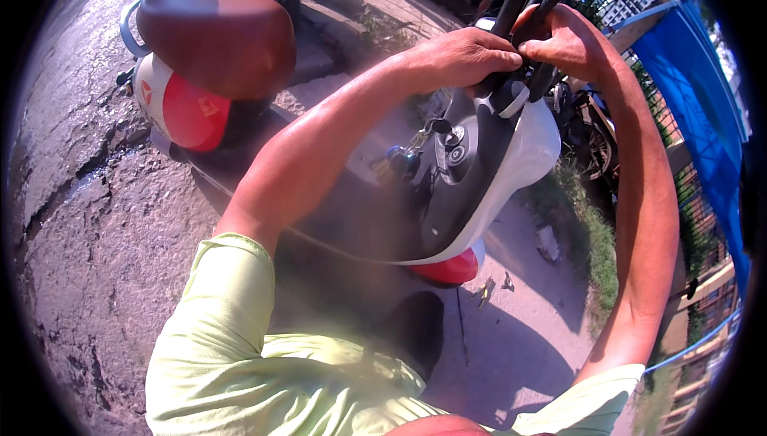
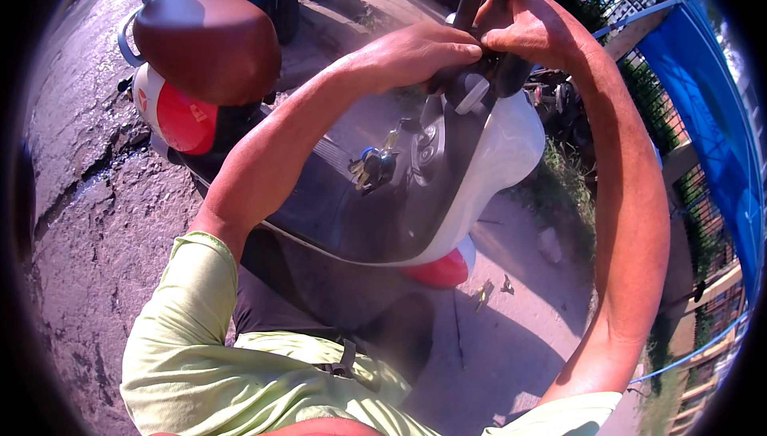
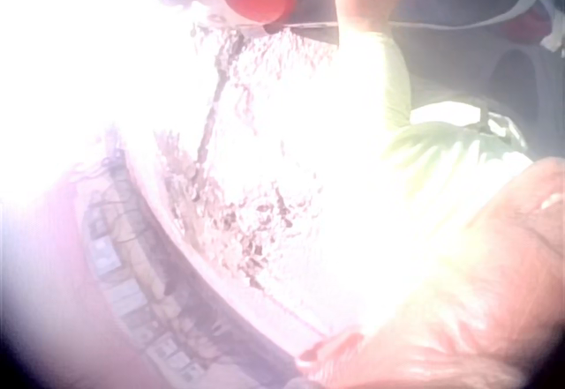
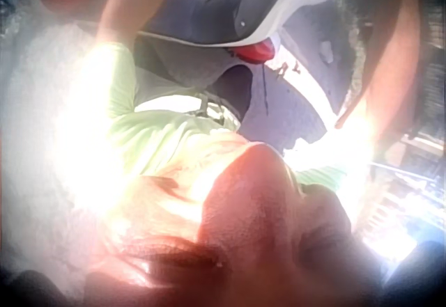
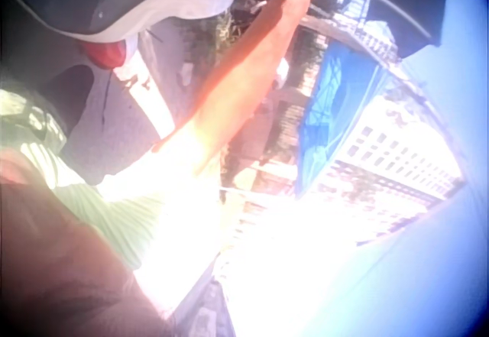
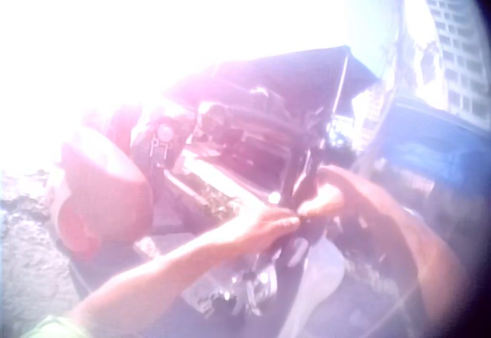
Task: The person installs or repairs a cable assembly on a scooter, routing the cable through the handlebar area and using pliers to secure it.
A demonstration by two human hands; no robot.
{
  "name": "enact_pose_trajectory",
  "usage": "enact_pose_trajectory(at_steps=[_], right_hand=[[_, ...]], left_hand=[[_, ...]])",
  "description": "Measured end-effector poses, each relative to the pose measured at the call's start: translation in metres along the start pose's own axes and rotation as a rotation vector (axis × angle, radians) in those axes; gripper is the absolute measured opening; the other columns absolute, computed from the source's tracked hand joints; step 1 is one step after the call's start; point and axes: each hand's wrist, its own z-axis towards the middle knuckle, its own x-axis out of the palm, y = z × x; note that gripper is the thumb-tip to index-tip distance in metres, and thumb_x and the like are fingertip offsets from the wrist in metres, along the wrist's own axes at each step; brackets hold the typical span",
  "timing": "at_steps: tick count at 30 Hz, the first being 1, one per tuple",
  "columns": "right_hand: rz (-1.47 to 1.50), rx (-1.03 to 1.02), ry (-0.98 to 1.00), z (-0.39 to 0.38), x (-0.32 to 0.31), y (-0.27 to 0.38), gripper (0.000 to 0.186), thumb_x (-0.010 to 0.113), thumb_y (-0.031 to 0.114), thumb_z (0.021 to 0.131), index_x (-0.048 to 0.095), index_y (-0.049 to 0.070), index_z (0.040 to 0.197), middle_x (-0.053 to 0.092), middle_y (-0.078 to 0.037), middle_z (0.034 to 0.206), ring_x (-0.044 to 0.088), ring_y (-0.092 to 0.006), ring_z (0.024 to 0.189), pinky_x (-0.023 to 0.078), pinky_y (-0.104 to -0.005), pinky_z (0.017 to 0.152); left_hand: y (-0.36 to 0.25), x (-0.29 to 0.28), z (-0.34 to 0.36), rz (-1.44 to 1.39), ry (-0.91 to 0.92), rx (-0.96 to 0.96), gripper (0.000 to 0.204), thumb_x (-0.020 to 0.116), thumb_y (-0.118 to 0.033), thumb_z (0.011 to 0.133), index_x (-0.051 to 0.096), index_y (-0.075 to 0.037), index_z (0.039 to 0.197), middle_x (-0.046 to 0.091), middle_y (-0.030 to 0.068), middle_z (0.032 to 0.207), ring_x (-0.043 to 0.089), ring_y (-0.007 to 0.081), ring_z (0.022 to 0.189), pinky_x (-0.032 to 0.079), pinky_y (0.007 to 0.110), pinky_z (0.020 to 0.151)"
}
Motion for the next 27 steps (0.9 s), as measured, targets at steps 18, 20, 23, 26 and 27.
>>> enact_pose_trajectory(at_steps=[18, 20, 23, 26, 27], right_hand=[[-0.072, 0.114, -0.163, 0.003, 0.018, 0.013, 0.039, 0.072, 0.019, 0.078, 0.071, 0.006, 0.114, 0.073, -0.014, 0.104, 0.071, -0.0285, 0.093, 0.057, -0.0385, 0.094], [-0.103, 0.138, -0.15, 0.002, 0.017, 0.01, 0.037, 0.072, 0.019, 0.079, 0.071, 0.007, 0.114, 0.073, -0.015, 0.105, 0.072, -0.0293, 0.096, 0.057, -0.0392, 0.097], [-0.175, 0.131, -0.266, 0.0, 0.024, 0.009, 0.037, 0.072, 0.02, 0.079, 0.072, 0.009, 0.115, 0.074, -0.014, 0.105, 0.072, -0.0296, 0.096, 0.057, -0.0395, 0.096], [-0.172, 0.144, -0.253, 0.002, 0.025, 0.009, 0.038, 0.072, 0.019, 0.079, 0.072, 0.01, 0.115, 0.074, -0.015, 0.105, 0.072, -0.0303, 0.097, 0.057, -0.0401, 0.096], [-0.156, 0.134, -0.238, 0.005, 0.027, 0.01, 0.038, 0.072, 0.02, 0.079, 0.072, 0.01, 0.115, 0.074, -0.015, 0.106, 0.072, -0.0305, 0.097, 0.057, -0.0402, 0.095]], left_hand=[[0.041, -0.016, 0.037, -0.181, -0.201, 0.271, 0.047, 0.081, -0.015, 0.087, 0.064, 0.002, 0.128, 0.072, 0.0104, 0.113, 0.07, 0.0175, 0.102, 0.056, 0.031, 0.093], [0.032, -0.012, 0.043, -0.023, -0.24, 0.242, 0.044, 0.081, -0.015, 0.087, 0.066, 0.002, 0.125, 0.074, 0.0092, 0.108, 0.07, 0.0161, 0.097, 0.058, 0.032, 0.089], [0.032, -0.006, 0.049, 0.099, -0.34, 0.245, 0.043, 0.084, -0.023, 0.079, 0.073, -0.004, 0.116, 0.076, 0.009, 0.096, 0.073, 0.0164, 0.089, 0.058, 0.032, 0.083], [0.039, -0.004, 0.054, 0.17, -0.413, 0.277, 0.045, 0.085, -0.028, 0.074, 0.076, -0.007, 0.113, 0.077, 0.0103, 0.092, 0.074, 0.0176, 0.086, 0.058, 0.033, 0.081], [0.043, -0.006, 0.054, 0.195, -0.431, 0.288, 0.046, 0.085, -0.028, 0.073, 0.076, -0.007, 0.113, 0.077, 0.0108, 0.092, 0.074, 0.018, 0.086, 0.058, 0.033, 0.081]])
